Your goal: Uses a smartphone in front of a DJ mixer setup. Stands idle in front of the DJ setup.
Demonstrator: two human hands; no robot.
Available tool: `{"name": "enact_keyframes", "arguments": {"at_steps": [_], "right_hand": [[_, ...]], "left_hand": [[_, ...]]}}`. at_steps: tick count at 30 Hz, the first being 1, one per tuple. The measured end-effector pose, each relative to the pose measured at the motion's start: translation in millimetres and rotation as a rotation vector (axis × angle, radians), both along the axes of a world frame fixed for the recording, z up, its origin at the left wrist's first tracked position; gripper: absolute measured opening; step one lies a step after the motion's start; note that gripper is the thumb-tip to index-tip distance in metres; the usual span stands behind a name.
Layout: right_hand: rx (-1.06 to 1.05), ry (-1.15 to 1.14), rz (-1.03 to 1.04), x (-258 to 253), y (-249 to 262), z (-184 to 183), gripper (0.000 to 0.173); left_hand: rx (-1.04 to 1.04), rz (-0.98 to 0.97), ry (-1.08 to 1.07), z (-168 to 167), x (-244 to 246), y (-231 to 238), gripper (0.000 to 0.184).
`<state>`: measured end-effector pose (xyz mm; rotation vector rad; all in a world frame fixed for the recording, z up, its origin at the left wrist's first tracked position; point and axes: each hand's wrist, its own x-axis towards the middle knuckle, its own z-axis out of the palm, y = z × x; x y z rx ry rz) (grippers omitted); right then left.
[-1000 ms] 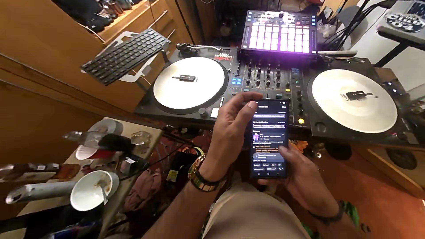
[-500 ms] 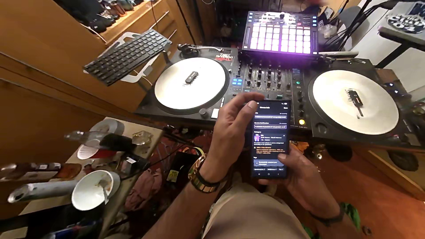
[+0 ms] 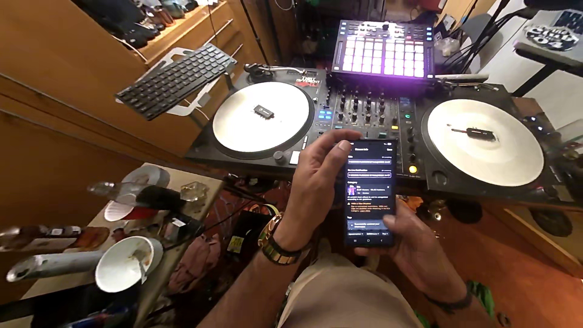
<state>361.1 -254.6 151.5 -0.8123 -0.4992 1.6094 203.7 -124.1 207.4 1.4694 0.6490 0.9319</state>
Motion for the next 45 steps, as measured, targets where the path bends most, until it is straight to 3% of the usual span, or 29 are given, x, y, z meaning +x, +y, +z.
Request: {"name": "enact_keyframes", "arguments": {"at_steps": [5,13,24,30,34,38,45], "right_hand": [[0.067,-0.070,0.056,-1.3,-2.0,0.8,0.078],[0.119,-0.080,0.097,-5.0,-1.4,2.5,0.090],[0.105,-0.052,0.107,-26.9,11.4,-0.9,0.081],[-0.084,0.013,-0.014,-53.6,29.0,-1.0,0.042],[-0.086,-0.008,-0.042,-68.6,40.4,-2.5,0.064],[0.007,0.007,-0.005,-82.1,45.0,-2.8,0.053],[-0.007,-0.103,-0.012,-107.1,55.6,-0.8,0.055]], "left_hand": [[-0.031,0.010,-0.006,-3.4,-2.5,1.8,0.042],[-0.034,0.029,-0.010,-5.3,-7.2,4.8,0.042],[-0.026,0.046,-0.017,0.2,-31.7,10.0,0.041],[0.026,0.046,0.015,0.3,-51.8,17.0,0.039],[0.064,0.064,0.031,1.3,-63.8,27.3,0.039],[0.069,0.063,0.026,-0.5,-80.2,34.9,0.039],[0.062,0.042,0.002,-4.6,-101.1,45.9,0.040]]}}
